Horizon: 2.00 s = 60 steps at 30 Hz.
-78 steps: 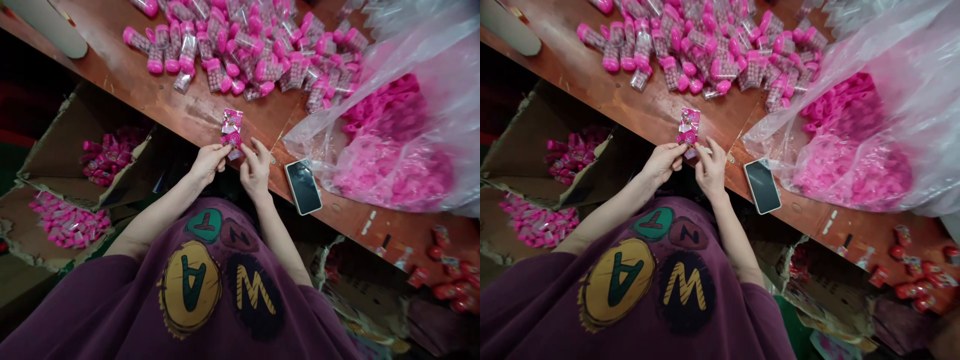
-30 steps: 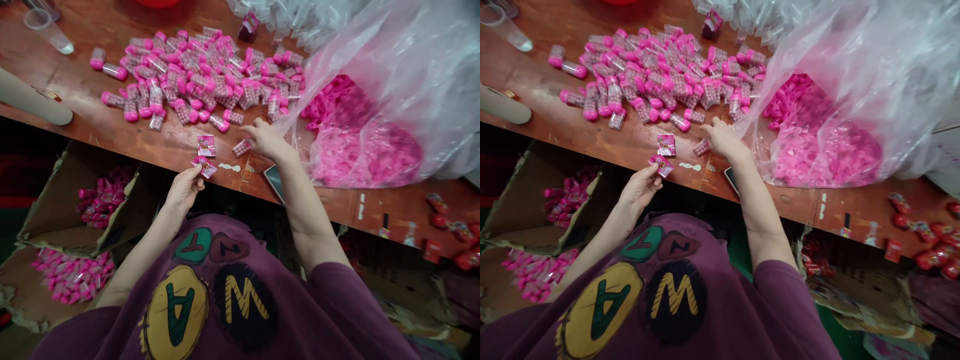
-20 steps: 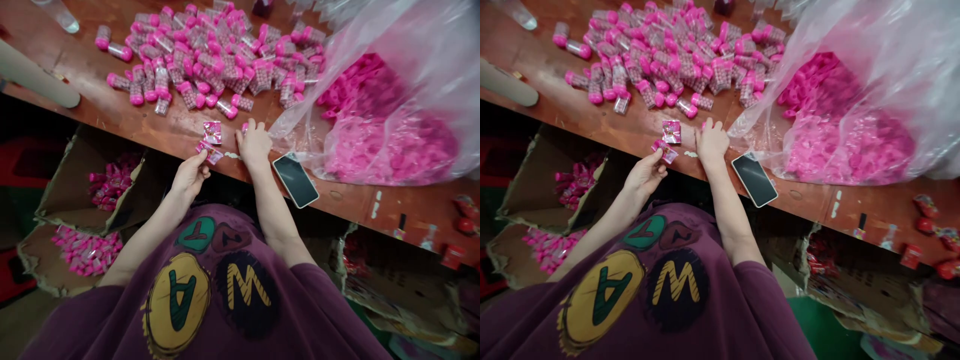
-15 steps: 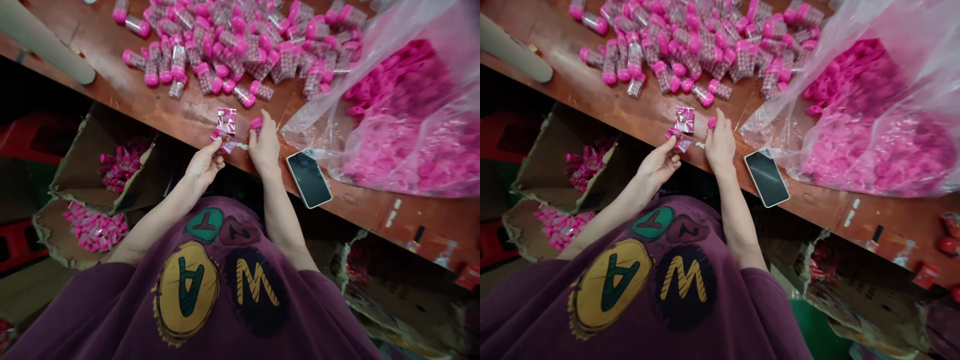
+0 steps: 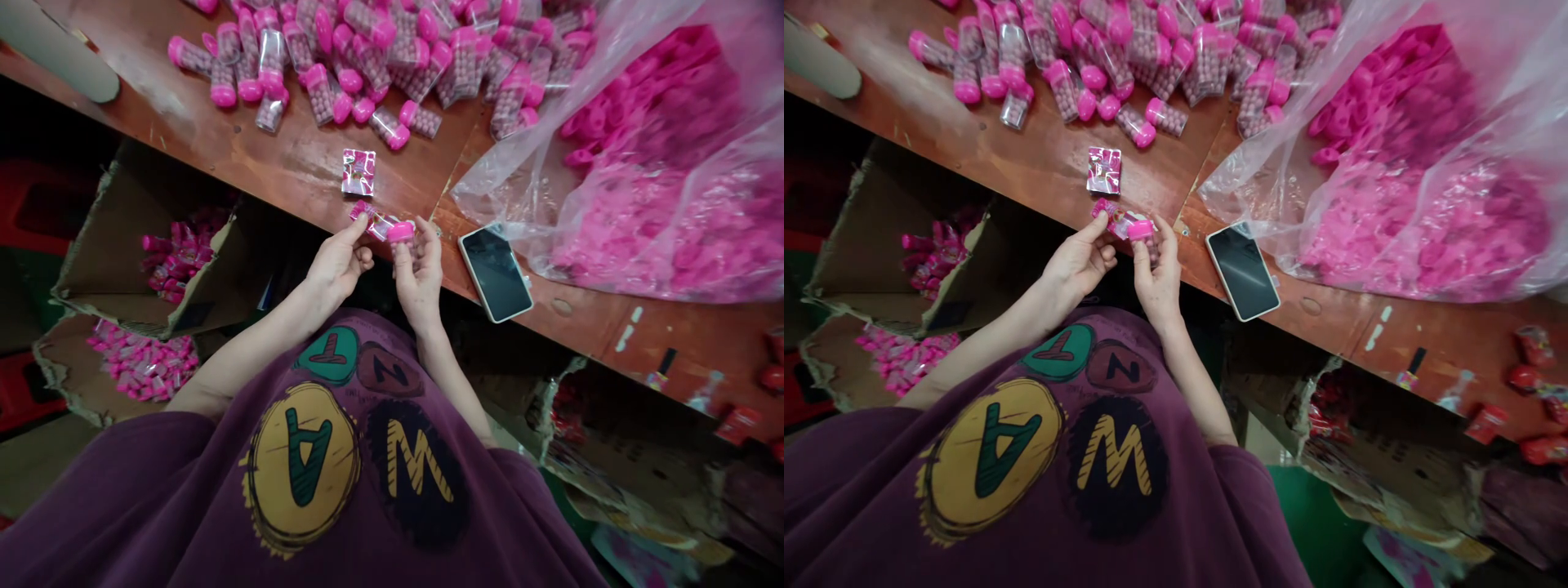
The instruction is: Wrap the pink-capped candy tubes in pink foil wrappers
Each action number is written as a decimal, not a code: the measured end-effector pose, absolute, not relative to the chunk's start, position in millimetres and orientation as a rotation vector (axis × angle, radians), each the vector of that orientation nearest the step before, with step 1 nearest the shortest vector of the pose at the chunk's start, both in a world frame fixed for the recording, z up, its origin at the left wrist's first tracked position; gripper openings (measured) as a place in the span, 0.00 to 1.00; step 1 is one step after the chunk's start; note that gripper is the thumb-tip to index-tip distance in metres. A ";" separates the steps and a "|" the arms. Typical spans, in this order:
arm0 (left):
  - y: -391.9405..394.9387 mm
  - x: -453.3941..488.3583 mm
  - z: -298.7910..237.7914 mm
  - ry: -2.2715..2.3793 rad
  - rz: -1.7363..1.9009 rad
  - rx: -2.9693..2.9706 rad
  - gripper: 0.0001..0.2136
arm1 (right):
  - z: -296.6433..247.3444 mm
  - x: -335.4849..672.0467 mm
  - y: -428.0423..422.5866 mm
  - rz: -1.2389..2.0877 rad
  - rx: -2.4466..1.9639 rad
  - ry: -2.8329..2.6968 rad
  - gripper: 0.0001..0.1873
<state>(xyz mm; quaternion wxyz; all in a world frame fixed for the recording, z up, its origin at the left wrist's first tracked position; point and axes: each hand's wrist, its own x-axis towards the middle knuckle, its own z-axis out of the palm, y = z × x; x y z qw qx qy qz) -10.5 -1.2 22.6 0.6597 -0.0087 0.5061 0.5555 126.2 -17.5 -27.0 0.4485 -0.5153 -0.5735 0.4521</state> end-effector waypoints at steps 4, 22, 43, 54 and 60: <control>-3.6 -7.2 24.2 1.165 1.229 0.043 0.13 | -29.1 127.4 -22.9 1.216 -1.200 -1.275 0.31; -10.5 -12.0 24.3 1.021 0.954 0.319 0.16 | -19.2 129.9 -34.5 1.634 -1.093 -0.998 0.32; -11.3 -11.5 24.7 1.022 0.822 0.371 0.16 | -22.8 140.5 -39.5 1.538 -1.162 -1.229 0.35; -11.6 -24.5 31.2 1.016 0.785 0.515 0.14 | 3.0 150.3 -32.7 2.050 -0.938 -0.999 0.43; -13.4 -22.4 29.5 1.064 0.842 0.420 0.17 | -5.3 138.5 -34.6 1.761 -1.084 -1.068 0.37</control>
